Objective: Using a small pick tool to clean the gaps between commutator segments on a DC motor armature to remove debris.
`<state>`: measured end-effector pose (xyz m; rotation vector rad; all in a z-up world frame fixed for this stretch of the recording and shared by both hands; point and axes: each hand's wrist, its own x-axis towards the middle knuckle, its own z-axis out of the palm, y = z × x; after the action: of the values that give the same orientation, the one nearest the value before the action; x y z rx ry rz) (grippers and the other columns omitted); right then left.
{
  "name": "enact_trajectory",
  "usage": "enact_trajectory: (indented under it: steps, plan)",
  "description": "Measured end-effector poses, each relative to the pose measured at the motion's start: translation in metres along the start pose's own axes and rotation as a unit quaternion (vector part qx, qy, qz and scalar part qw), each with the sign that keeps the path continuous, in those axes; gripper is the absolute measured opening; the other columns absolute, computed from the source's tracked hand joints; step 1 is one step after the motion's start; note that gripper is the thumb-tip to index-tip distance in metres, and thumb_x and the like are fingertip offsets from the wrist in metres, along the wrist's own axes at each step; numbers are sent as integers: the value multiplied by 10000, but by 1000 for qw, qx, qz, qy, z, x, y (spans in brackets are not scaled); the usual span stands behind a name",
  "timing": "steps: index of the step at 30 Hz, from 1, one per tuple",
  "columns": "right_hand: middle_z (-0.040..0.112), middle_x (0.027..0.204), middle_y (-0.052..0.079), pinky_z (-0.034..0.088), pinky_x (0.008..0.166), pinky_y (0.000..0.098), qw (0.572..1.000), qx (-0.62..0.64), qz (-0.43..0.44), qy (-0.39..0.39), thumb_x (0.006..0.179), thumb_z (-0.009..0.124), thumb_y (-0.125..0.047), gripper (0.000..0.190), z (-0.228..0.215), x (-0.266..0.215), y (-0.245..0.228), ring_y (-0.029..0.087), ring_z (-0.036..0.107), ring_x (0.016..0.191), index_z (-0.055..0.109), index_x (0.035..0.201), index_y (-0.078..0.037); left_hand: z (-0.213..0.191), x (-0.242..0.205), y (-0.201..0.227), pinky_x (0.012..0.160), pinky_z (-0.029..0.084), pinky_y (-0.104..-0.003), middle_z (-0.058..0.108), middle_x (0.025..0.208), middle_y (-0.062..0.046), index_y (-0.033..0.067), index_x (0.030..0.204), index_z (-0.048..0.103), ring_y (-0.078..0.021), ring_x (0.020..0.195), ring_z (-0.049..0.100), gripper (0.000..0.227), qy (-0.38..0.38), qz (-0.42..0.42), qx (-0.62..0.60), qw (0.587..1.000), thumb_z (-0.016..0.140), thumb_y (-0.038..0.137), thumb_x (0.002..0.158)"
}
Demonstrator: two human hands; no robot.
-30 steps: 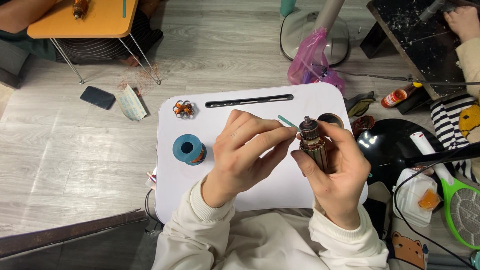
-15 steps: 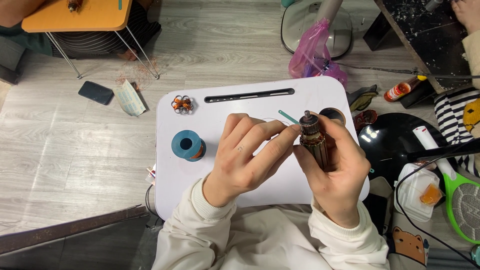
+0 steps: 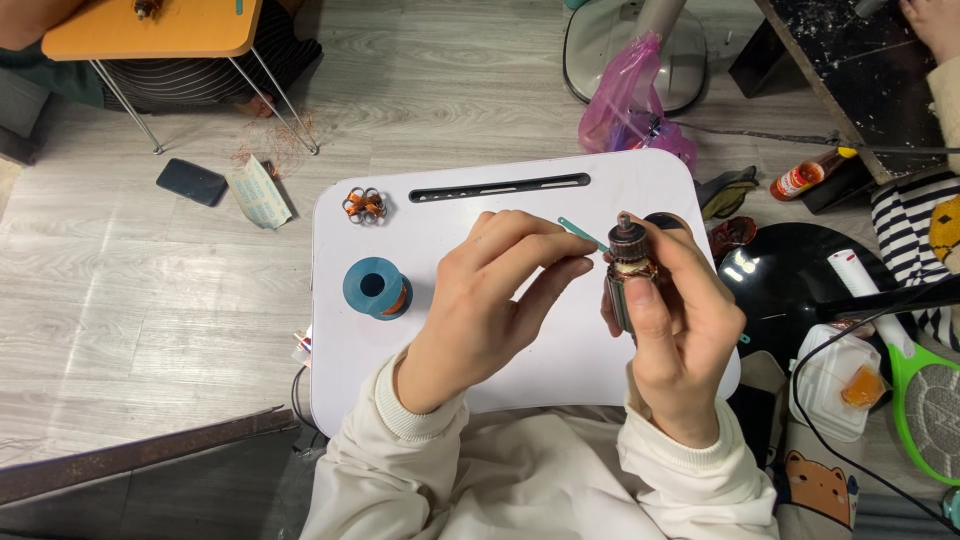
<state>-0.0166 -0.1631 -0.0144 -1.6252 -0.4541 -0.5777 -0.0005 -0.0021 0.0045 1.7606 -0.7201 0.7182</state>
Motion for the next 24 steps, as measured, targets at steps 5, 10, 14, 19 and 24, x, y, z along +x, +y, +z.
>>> enact_trajectory:
  steps: [5, 10, 14, 19, 24]
  plan:
    - [595, 812, 203, 456, 396, 297, 1000, 21, 17, 2, 974, 478, -63, 323, -3, -4, 6, 194, 576, 450, 577, 1161, 181, -3, 2, 3, 741, 508, -319, 723, 877, -42, 93, 976, 705, -211, 739, 665, 112, -24, -61, -102, 993, 708, 0, 913]
    - [606, 810, 207, 435, 373, 288, 999, 32, 18, 3, 968, 471, -74, 326, -4, -5, 4, 190, 577, 436, 585, 1141, 178, -2, 1, -2, 717, 473, -283, 731, 851, 15, 147, 984, 720, -182, 685, 619, 102, -18, -73, -121, 990, 726, 65, 924]
    - [587, 866, 204, 418, 457, 289, 999, -6, 36, -4, 980, 446, -139, 383, -1, -5, -12, 183, 518, 472, 576, 1181, 160, -2, -1, -3, 720, 396, -291, 732, 859, 25, 127, 997, 723, -169, 695, 542, 99, -16, -11, -21, 1000, 760, 79, 919]
    - [493, 856, 147, 387, 528, 281, 997, -48, 62, -11, 997, 424, -205, 428, 1, -5, -20, 173, 473, 517, 579, 1225, 122, 3, -7, -5, 723, 335, -353, 695, 918, 5, 117, 1081, 691, -205, 742, 494, 114, 5, 86, 111, 990, 732, 122, 975]
    - [577, 940, 180, 452, 568, 301, 996, -69, 64, -6, 1009, 393, -192, 439, 4, -4, -23, 193, 512, 553, 569, 1247, 133, 7, -11, -3, 683, 320, -326, 684, 906, 17, 133, 1085, 677, -178, 692, 497, 136, 48, 120, 210, 969, 734, 84, 972]
